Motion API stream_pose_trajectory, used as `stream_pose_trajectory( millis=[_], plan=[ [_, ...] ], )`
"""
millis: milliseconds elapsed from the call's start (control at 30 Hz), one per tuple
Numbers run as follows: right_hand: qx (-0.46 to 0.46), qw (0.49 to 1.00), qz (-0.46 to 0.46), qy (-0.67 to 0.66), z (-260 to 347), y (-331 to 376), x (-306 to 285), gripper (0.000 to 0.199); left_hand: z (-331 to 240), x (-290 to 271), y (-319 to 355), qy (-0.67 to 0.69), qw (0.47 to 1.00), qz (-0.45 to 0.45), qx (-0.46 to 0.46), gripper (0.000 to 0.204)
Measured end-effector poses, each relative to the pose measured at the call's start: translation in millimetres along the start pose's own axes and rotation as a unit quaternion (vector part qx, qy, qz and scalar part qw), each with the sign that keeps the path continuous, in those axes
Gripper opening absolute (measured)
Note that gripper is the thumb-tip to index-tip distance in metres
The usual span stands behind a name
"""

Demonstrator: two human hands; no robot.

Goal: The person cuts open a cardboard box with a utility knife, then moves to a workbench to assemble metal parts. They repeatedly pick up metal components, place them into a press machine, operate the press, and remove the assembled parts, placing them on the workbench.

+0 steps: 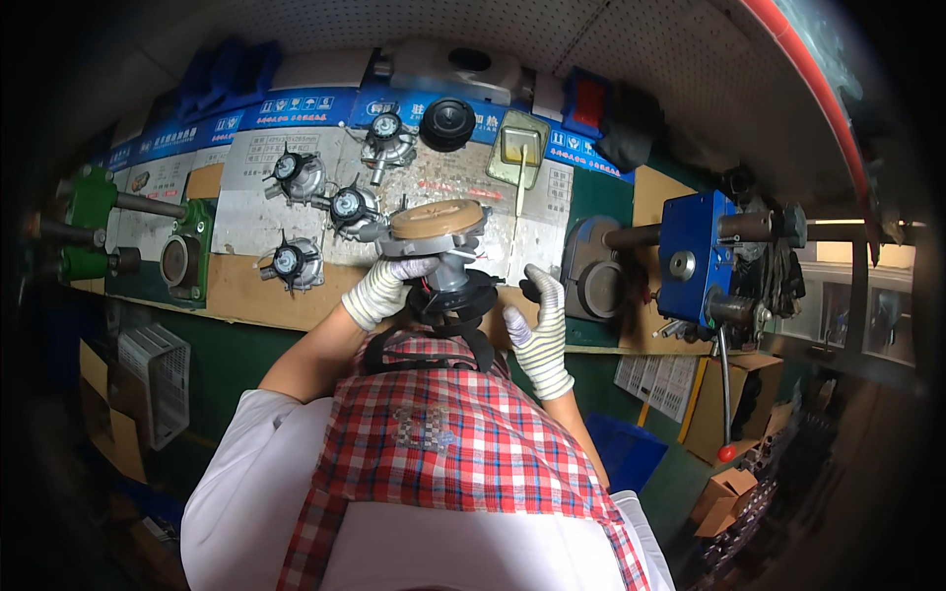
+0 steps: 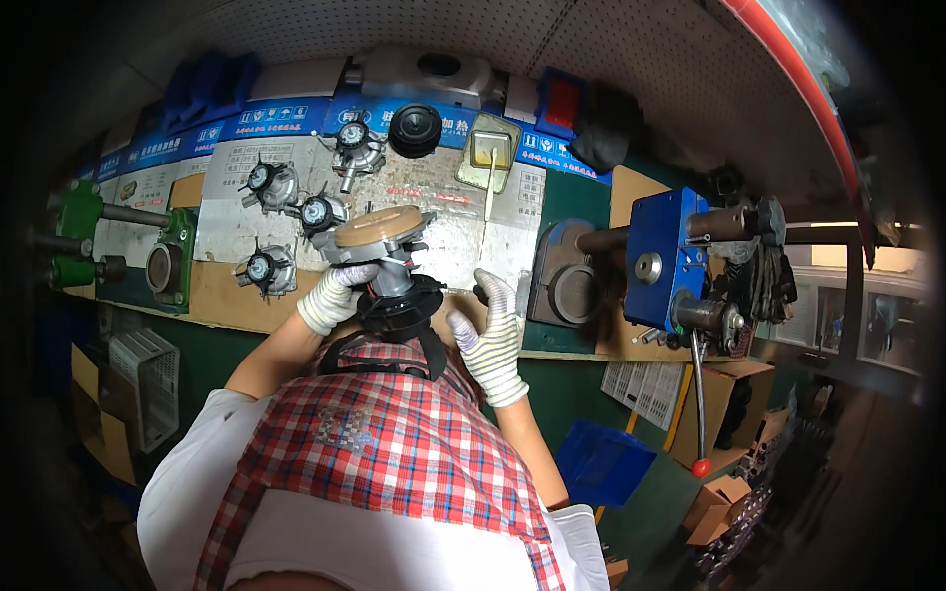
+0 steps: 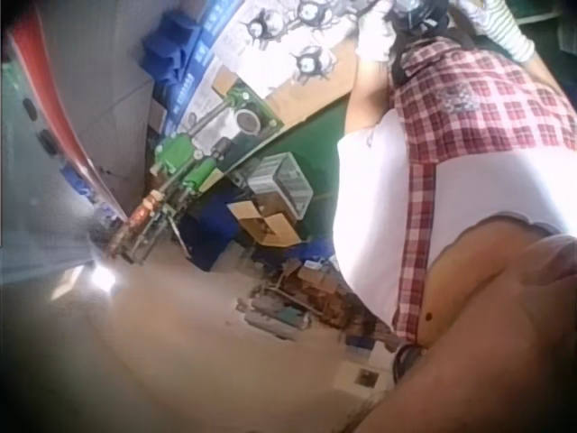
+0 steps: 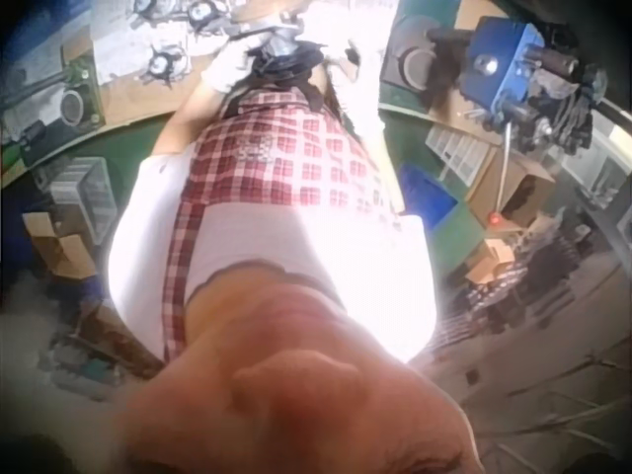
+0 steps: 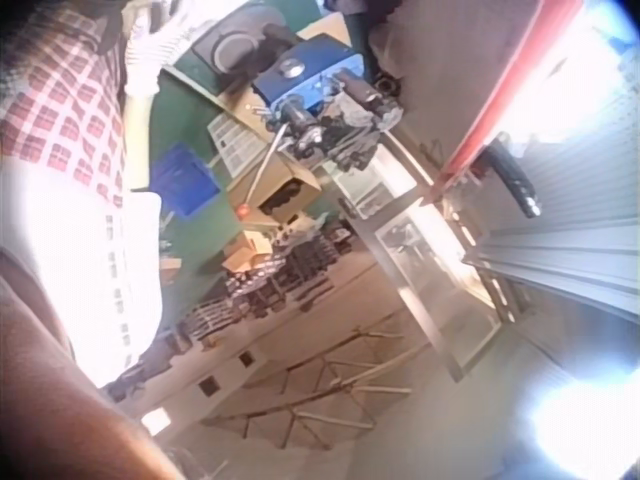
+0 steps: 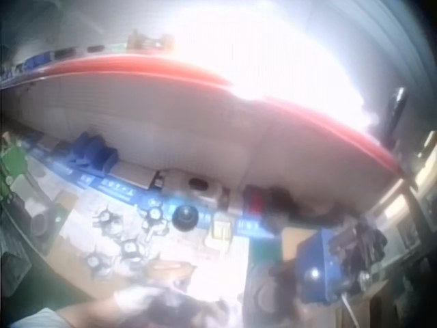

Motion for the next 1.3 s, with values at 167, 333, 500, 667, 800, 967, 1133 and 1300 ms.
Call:
stream_pose_trajectory(
  millis=[167, 333, 500, 667, 800, 967, 1133, 1300],
  plan=[
    [0.023, 0.994, 0.063, -0.088, 30.9, -9.9, 12.6, 0.099, 3.7, -1.7, -2.6, -0.029, 0.999, 0.019, 0.017, 0.073],
    [0.014, 0.993, 0.069, -0.093, 22.5, -5.9, 9.9, 0.105, 15.1, 6.3, -8.5, -0.003, 0.999, 0.035, -0.028, 0.075],
    [0.026, 0.984, 0.111, -0.139, 20.9, 8.3, -1.9, 0.124, 62.7, 38.8, -6.2, 0.175, 0.963, 0.004, -0.204, 0.079],
    [0.057, 0.992, 0.018, -0.11, -25.2, 50.6, -39.6, 0.114, 137.6, 66.5, -19.0, 0.17, 0.93, 0.05, -0.322, 0.081],
    [0.144, 0.98, -0.121, -0.063, -53.8, 89.5, -92.1, 0.093, 192.1, 108.2, -20.0, 0.039, 0.893, 0.0, -0.449, 0.079],
    [0.327, 0.92, -0.216, 0.005, -138.9, 158.9, -202.8, 0.056, 254.9, 133.2, -30.2, -0.087, 0.855, 0.148, -0.489, 0.086],
    [0.386, 0.888, -0.229, 0.097, -244.5, 226.6, -324.6, 0.05, 267.9, 103.8, -39.2, -0.141, 0.902, 0.035, -0.406, 0.078],
    [0.434, 0.833, -0.075, 0.334, -310.7, 189.2, -418.6, 0.059, 286.3, 63.8, -39.0, -0.142, 0.898, -0.029, -0.415, 0.087]
  ],
)
Point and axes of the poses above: each hand's wrist, its own y-axis away from the middle knuckle, its own x-axis out of the palm, z = x × y, the point moved 5 cm from there along -y, towards the middle knuckle, and after that the axes turned 3 degrees about x, right-handed, at the moved point
